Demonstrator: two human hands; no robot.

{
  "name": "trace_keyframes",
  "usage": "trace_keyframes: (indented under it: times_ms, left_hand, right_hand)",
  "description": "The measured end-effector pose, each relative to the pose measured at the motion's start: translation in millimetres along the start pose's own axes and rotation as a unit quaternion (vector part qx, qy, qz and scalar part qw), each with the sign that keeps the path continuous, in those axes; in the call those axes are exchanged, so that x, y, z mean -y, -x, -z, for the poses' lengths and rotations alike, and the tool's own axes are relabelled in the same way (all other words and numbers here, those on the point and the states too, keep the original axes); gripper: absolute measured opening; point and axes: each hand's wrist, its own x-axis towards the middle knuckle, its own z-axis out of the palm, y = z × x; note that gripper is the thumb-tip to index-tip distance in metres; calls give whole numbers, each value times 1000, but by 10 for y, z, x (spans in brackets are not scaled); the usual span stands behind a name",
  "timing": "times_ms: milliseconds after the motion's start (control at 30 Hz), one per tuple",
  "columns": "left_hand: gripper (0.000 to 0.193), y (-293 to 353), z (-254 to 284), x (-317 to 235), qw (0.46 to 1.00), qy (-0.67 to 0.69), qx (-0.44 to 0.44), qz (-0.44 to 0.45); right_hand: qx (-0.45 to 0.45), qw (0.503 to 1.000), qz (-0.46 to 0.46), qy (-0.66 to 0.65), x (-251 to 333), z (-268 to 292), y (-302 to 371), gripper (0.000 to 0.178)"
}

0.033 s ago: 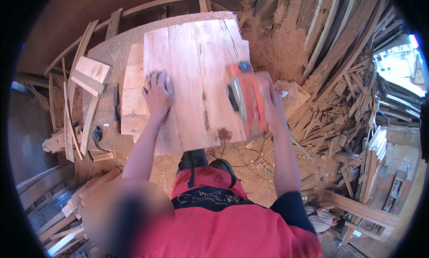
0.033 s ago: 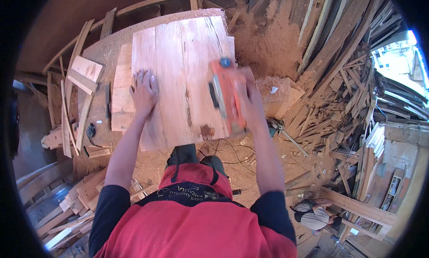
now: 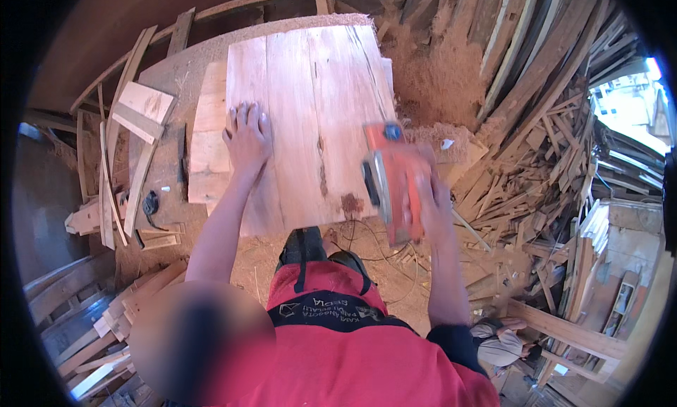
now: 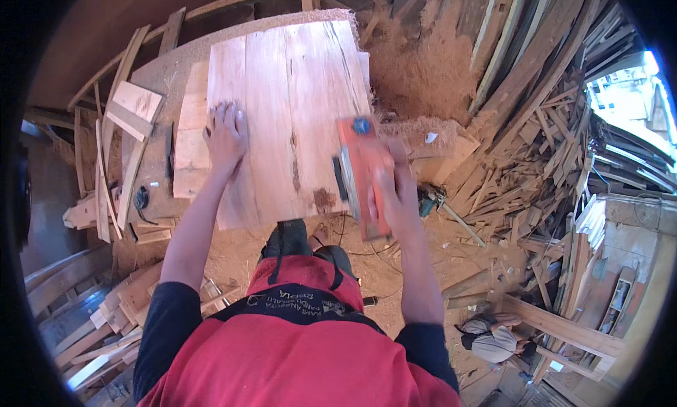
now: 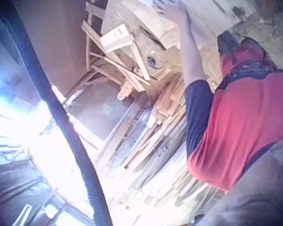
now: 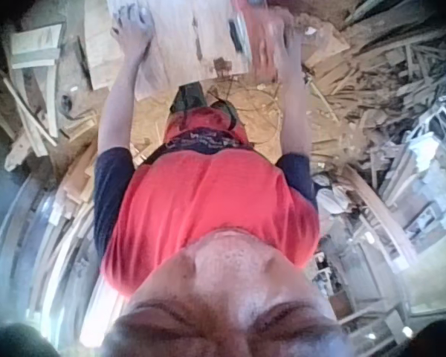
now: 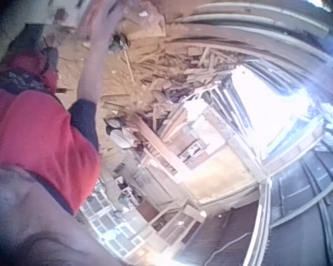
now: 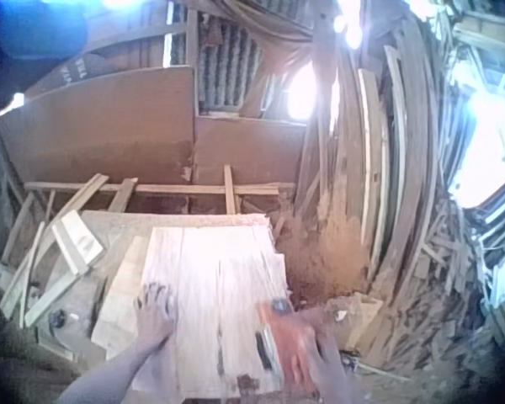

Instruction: The person sands the surface of a wooden board using an electric orbital sander, flips the board, continues sanding, and applies wood glue from a bottle into a crack in the wood.

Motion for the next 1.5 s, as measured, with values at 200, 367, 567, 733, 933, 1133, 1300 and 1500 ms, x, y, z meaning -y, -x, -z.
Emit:
trace_keyframes:
  times_ms: [200,367,567,733,933,1133,1300,1500]
  left_hand:
    - [47,-91,-15,-111,1000,2,-11,-2]
    - [46,-68,8,-96,1000,12,-14,-4]
    - [46,-41,31,-98,1000,6,-17,-7]
    - [46,-84,25,-97,999,1,-32,-10]
    - [47,-95,123,-105,1000,19,4,-6]
    - [48,-106,168,-117,1000,18,5,-12]
    - [50,-118,167,-92,1000,25,11,-6]
    - [47,-124,160,-167,999,39,-7,-23]
  right_hand:
    - [-23,999,-40,-18,-474,216,1423,42]
    - [-16,999,-31,-36,-582,141,1413,28]
    - [-16,999,-24,-29,-313,-133,751,30]
    - [-17,1000,-10,-15,-167,-343,-77,38]
    - [-2,1000,-3,-5,114,-676,-1175,42]
    - [24,999,20,-15,193,-944,-2301,47]
    - [23,999,29,-23,416,-1215,-2988,44]
    - [50,995,73,-56,566,-1290,-3826,37]
